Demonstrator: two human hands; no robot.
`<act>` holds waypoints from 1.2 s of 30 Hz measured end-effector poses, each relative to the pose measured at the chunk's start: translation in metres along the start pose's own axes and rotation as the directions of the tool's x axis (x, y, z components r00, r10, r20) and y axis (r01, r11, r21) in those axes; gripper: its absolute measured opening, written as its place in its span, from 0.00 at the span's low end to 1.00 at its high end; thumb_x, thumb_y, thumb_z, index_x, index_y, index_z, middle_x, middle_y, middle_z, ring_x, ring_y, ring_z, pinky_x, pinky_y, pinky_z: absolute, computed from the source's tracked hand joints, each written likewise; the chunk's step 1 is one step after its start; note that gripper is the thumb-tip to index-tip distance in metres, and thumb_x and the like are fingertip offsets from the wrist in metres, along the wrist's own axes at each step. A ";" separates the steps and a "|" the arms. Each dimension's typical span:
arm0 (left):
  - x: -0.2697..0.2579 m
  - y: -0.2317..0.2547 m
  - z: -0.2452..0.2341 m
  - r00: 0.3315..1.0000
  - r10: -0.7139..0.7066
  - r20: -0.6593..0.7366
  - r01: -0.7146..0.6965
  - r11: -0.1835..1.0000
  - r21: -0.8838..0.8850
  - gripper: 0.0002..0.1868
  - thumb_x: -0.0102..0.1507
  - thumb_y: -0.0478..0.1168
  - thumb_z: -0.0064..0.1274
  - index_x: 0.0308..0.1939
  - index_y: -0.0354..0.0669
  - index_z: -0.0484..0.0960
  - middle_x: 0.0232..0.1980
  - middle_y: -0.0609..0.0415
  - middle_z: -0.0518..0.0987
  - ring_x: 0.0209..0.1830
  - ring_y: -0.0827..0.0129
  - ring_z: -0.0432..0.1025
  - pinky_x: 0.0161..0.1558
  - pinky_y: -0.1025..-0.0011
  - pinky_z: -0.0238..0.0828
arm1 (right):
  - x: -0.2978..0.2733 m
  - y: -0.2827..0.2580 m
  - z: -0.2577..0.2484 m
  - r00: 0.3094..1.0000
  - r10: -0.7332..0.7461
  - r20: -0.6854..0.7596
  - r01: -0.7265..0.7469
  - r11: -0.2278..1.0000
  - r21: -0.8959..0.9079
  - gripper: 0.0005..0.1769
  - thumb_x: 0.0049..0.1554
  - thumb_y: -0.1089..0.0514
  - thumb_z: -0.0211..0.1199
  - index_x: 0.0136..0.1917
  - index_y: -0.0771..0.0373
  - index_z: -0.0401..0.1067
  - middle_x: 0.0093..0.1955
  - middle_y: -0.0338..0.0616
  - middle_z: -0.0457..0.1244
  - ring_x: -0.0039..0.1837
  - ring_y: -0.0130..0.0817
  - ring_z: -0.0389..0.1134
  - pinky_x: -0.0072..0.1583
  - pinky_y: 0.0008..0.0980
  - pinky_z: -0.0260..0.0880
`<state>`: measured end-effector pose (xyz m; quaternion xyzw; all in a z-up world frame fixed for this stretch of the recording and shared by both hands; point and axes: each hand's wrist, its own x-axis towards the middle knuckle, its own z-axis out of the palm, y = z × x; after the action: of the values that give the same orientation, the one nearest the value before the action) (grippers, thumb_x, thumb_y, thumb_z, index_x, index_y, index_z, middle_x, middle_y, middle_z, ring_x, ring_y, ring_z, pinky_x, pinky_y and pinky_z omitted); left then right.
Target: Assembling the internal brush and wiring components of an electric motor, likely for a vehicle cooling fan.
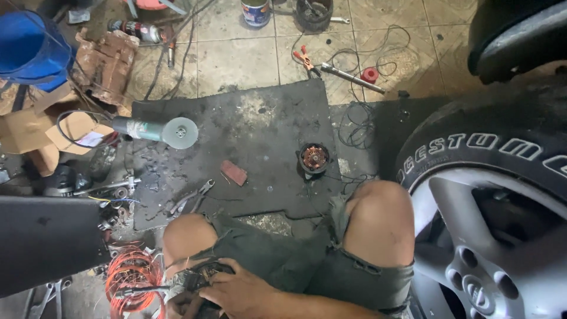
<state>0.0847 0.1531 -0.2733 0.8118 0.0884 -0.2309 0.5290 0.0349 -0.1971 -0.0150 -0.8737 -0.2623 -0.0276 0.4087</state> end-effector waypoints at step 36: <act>-0.131 0.219 0.056 0.849 0.526 -0.060 -0.470 0.801 0.371 0.35 0.43 0.28 0.57 0.56 0.46 0.85 0.59 0.47 0.73 0.49 0.58 0.72 0.50 0.69 0.71 | 0.007 -0.018 0.044 0.976 0.078 -0.203 -0.136 0.947 -0.291 0.23 0.60 0.59 0.55 0.67 0.68 0.68 0.45 0.55 0.63 0.62 0.53 0.63 0.73 0.83 0.39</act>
<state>0.0394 0.0227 -0.0516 0.9014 -0.1278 -0.0294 0.4126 0.0252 -0.1526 -0.0299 -0.9325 -0.1670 -0.1281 0.2935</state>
